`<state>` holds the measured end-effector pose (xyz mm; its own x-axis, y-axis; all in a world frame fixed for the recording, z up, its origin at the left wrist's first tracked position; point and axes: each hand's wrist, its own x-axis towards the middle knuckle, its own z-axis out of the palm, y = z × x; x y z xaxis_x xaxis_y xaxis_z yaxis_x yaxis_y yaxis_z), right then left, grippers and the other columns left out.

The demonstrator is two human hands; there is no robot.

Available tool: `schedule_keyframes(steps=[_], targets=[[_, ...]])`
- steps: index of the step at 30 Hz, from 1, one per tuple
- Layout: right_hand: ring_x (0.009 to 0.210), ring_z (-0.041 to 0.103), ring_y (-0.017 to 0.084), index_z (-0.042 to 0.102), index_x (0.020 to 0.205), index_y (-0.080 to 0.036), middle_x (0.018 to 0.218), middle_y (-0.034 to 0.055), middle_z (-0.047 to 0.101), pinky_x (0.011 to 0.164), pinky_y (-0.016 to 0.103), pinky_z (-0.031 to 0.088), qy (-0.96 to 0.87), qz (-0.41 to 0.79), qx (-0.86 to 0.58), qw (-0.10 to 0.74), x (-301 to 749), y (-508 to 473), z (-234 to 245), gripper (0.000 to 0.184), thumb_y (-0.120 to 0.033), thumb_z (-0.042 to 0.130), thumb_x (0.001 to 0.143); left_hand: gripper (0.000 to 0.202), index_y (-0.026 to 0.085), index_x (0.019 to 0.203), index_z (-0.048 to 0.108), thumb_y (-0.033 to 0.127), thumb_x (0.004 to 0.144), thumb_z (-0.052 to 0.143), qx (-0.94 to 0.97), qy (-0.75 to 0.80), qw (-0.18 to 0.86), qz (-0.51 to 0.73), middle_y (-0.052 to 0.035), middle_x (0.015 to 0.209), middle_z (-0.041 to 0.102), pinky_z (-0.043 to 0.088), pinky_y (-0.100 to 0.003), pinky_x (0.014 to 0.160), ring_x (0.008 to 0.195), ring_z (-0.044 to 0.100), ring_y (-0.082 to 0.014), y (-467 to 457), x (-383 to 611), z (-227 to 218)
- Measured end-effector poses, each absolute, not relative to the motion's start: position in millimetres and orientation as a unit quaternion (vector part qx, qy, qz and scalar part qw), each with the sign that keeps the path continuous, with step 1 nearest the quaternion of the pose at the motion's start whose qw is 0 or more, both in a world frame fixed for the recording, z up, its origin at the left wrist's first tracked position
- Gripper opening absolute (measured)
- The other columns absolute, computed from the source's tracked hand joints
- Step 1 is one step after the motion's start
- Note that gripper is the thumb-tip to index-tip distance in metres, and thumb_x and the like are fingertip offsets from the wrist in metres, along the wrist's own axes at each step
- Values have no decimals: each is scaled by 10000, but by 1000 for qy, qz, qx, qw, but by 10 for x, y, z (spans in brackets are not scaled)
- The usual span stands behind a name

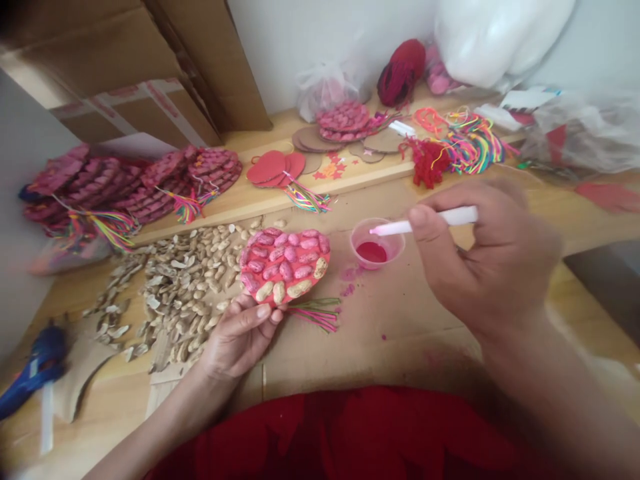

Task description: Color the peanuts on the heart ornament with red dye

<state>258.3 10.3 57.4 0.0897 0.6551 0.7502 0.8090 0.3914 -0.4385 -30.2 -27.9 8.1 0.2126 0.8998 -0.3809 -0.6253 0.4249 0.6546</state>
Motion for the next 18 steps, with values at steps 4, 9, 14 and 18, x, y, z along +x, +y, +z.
schedule_keyframes(steps=[4, 9, 14, 18], targets=[[826, 626, 197, 684, 871, -243, 785, 24, 707, 751, 360, 473, -716, -77, -542, 433, 2570, 143, 522, 112, -352, 693, 896, 294, 163, 856, 722, 120, 645, 923, 201, 379, 754, 498, 5, 826, 748, 586, -135, 667, 701, 690, -84, -285, -308, 66], [816, 603, 195, 680, 856, -234, 824, 23, 720, 867, 414, 438, -747, -69, -531, 393, 2533, 196, 450, 138, -360, 664, 913, 286, 167, 861, 724, 139, 655, 920, 221, 382, 750, 493, 1, 808, 738, 577, -144, 653, 694, 681, -91, -288, -301, 66], [851, 605, 207, 700, 846, -219, 852, 36, 717, 869, 423, 428, -749, -92, -527, 390, 2530, 249, 386, 162, -367, 670, 906, 293, 160, 886, 744, 135, 656, 923, 226, 382, 751, 490, -4, 809, 749, 576, -146, 658, 679, 681, -85, -288, -284, 83], [848, 620, 206, 717, 866, -231, 860, 27, 719, 858, 427, 442, -756, -91, -523, 383, 2518, 264, 361, 170, -389, 671, 909, 279, 152, 877, 753, 131, 659, 925, 225, 378, 752, 490, -10, 812, 754, 576, -145, 662, 694, 687, -86, -292, -277, 97]])
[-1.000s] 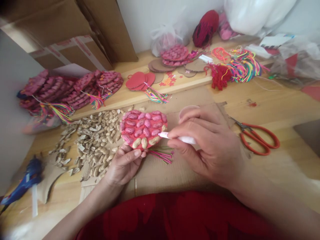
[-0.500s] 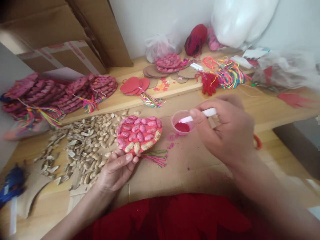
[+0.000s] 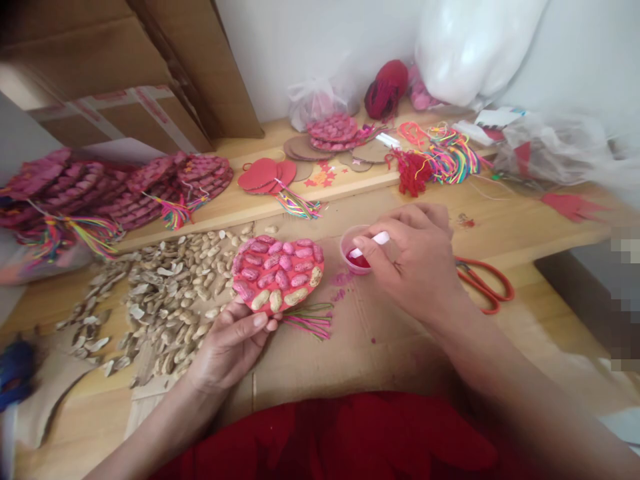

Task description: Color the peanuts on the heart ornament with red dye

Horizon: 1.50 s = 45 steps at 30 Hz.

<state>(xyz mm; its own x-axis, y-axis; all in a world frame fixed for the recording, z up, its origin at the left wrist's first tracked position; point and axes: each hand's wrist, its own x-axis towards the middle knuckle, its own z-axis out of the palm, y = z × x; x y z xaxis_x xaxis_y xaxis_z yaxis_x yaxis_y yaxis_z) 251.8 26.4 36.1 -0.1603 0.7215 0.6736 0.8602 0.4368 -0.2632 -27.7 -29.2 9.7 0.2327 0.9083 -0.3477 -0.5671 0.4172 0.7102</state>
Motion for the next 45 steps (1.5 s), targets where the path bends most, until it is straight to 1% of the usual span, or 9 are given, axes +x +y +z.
schedule_keyframes(steps=[10, 13, 17, 22, 28, 33, 37, 43, 45], targets=[[842, 632, 220, 721, 877, -267, 855, 18, 715, 829, 454, 464, -757, -81, -529, 375, 2556, 239, 395, 166, -417, 665, 922, 303, 156, 890, 728, 135, 659, 923, 218, 388, 752, 486, -9, 848, 748, 573, -151, 664, 719, 691, -92, -300, -285, 76], [884, 622, 243, 713, 900, -282, 894, 37, 723, 860, 477, 468, -745, -83, -543, 377, 2581, 222, 408, 143, -415, 667, 921, 306, 154, 897, 734, 135, 658, 924, 217, 386, 753, 487, -10, 848, 747, 567, -147, 652, 722, 692, -94, -298, -286, 72], [886, 626, 240, 707, 896, -290, 895, 24, 713, 877, 480, 466, -749, -86, -543, 369, 2572, 230, 381, 146, -432, 674, 913, 282, 152, 871, 744, 134, 655, 924, 219, 383, 754, 486, -5, 816, 744, 568, -148, 654, 697, 679, -86, -297, -284, 76], [870, 625, 225, 711, 900, -291, 909, 24, 716, 860, 460, 462, -757, -90, -537, 361, 2521, 255, 344, 143, -428, 670, 911, 300, 151, 898, 757, 147, 654, 931, 223, 383, 755, 484, -17, 827, 756, 572, -149, 669, 711, 691, -95, -303, -290, 71], [849, 624, 205, 724, 875, -252, 880, 27, 717, 864, 426, 430, -743, -113, -530, 394, 2600, 231, 437, 135, -386, 717, 885, 272, 143, 882, 757, 134, 667, 924, 221, 375, 757, 488, -7, 826, 755, 571, -142, 663, 701, 687, -81, -299, -286, 73], [838, 633, 198, 709, 905, -262, 832, 8, 713, 847, 388, 452, -747, -99, -526, 394, 2659, 166, 525, 119, -380, 711, 896, 277, 138, 882, 760, 151, 665, 932, 219, 369, 758, 491, -9, 817, 757, 572, -130, 663, 720, 701, -85, -299, -294, 54], [831, 633, 200, 696, 923, -264, 819, 4, 726, 784, 353, 471, -748, -92, -519, 404, 2617, 119, 567, 81, -336, 715, 891, 290, 136, 889, 764, 160, 659, 939, 217, 362, 762, 491, -13, 807, 762, 572, -124, 660, 708, 703, -81, -291, -298, 51], [792, 622, 222, 695, 895, -236, 791, 38, 729, 739, 376, 464, -765, -123, -504, 382, 2613, 134, 565, 101, -336, 712, 889, 285, 130, 910, 769, 144, 674, 929, 221, 356, 763, 492, -17, 822, 766, 580, -128, 663, 711, 705, -79, -289, -293, 54], [818, 628, 231, 698, 894, -235, 799, 47, 724, 752, 389, 468, -762, -119, -511, 380, 2619, 116, 576, 112, -345, 713, 887, 275, 127, 904, 770, 141, 679, 926, 221, 353, 763, 494, -19, 826, 768, 583, -128, 668, 712, 707, -79, -291, -293, 48]])
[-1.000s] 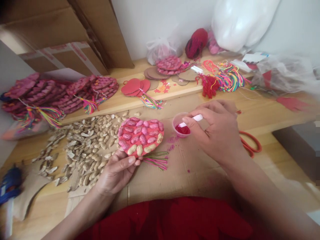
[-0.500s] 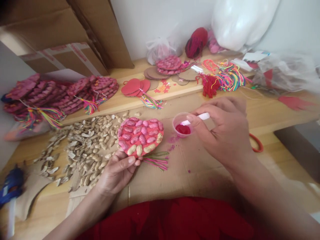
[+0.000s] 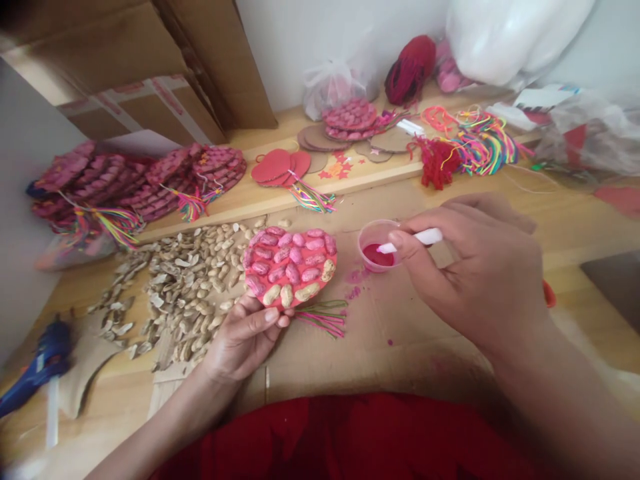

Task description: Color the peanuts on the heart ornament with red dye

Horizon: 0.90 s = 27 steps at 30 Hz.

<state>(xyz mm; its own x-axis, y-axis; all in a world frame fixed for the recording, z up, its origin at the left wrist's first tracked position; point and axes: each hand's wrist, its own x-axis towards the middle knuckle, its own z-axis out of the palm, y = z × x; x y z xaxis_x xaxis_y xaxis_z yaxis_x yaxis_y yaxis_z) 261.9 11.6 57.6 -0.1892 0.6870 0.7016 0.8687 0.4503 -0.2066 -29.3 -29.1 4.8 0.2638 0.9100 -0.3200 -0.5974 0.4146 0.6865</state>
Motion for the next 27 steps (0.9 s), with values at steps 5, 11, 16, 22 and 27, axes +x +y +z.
schedule_keyframes(steps=[5, 11, 16, 22, 27], targets=[[836, 646, 209, 700, 870, -264, 844, 44, 701, 772, 415, 498, -656, 34, -547, 518, 2486, -51, 704, 137, -390, 671, 915, 277, 135, 902, 772, 141, 673, 928, 215, 349, 768, 492, -15, 814, 769, 581, -123, 658, 709, 716, -81, -288, -298, 45], [944, 672, 194, 708, 916, -296, 875, 5, 706, 862, 398, 536, -706, 165, -507, 467, 2234, -195, 813, 88, -276, 628, 946, 264, 148, 859, 760, 151, 659, 933, 216, 357, 768, 486, -8, 791, 760, 571, -127, 637, 664, 693, -74, -283, -289, 62], [943, 669, 176, 695, 971, -281, 841, -18, 694, 857, 369, 534, -754, 121, -446, 468, 2242, -151, 709, 97, -205, 677, 913, 293, 156, 876, 762, 151, 642, 940, 218, 359, 765, 488, -5, 790, 760, 571, -144, 646, 688, 702, -85, -293, -275, 74], [972, 666, 182, 699, 991, -284, 861, -20, 708, 867, 370, 527, -789, 80, -429, 433, 2268, -109, 647, 95, -238, 693, 908, 286, 158, 887, 766, 148, 653, 930, 244, 359, 755, 492, -9, 777, 747, 558, -166, 654, 678, 681, -89, -314, -255, 63], [995, 679, 198, 679, 998, -300, 893, -17, 713, 905, 388, 532, -794, 27, -434, 425, 2243, -109, 645, 111, -250, 701, 900, 242, 154, 880, 775, 137, 680, 911, 258, 357, 749, 495, -12, 767, 744, 543, -165, 660, 661, 665, -79, -327, -248, 43]])
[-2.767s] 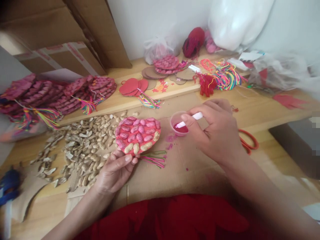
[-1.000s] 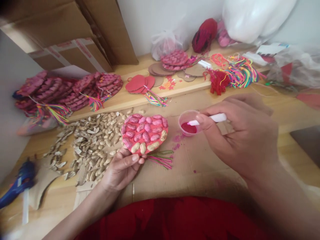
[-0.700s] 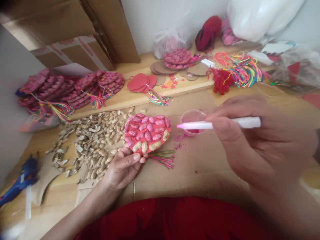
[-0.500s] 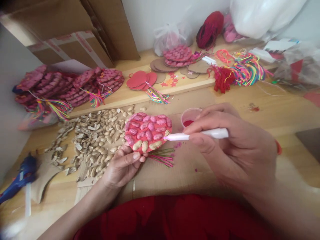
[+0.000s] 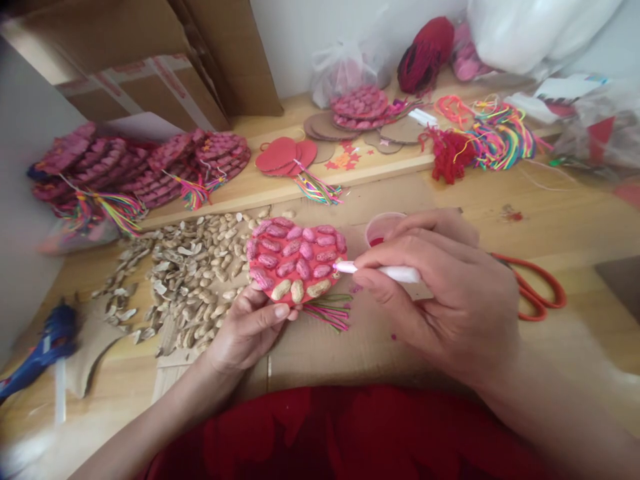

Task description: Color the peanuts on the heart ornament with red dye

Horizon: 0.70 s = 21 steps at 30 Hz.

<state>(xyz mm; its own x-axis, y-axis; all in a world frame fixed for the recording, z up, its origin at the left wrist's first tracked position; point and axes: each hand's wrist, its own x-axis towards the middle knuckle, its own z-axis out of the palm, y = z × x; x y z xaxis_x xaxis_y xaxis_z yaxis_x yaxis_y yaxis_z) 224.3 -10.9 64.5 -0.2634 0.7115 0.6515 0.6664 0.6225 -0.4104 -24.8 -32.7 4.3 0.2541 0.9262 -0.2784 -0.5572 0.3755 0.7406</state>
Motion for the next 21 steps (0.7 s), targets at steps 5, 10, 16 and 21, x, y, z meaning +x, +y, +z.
schedule_keyframes(steps=[5, 10, 16, 21], targets=[[977, 687, 193, 676, 978, -313, 848, -32, 710, 903, 379, 537, -786, 36, -442, 431, 2230, -115, 644, 105, -244, 695, 900, 253, 156, 870, 775, 145, 663, 919, 249, 358, 750, 498, -9, 763, 744, 540, -176, 659, 658, 663, -85, -319, -247, 55], [987, 688, 207, 691, 970, -273, 885, -9, 730, 888, 374, 550, -805, 9, -411, 427, 2222, -109, 629, 140, -222, 741, 850, 283, 157, 860, 755, 171, 643, 936, 262, 378, 736, 496, -7, 767, 730, 542, -202, 670, 653, 645, -92, -324, -240, 62], [951, 673, 179, 687, 968, -286, 837, -32, 705, 881, 348, 540, -791, 38, -421, 441, 2234, -133, 666, 143, -198, 720, 861, 296, 158, 864, 742, 180, 642, 936, 270, 386, 728, 498, -2, 774, 716, 547, -204, 664, 659, 633, -94, -325, -232, 57], [984, 675, 181, 694, 991, -283, 862, -23, 712, 877, 338, 540, -792, 66, -414, 444, 2235, -137, 672, 145, -204, 701, 870, 298, 166, 879, 738, 168, 650, 929, 269, 382, 730, 500, 1, 793, 723, 558, -203, 675, 671, 638, -94, -323, -227, 52]])
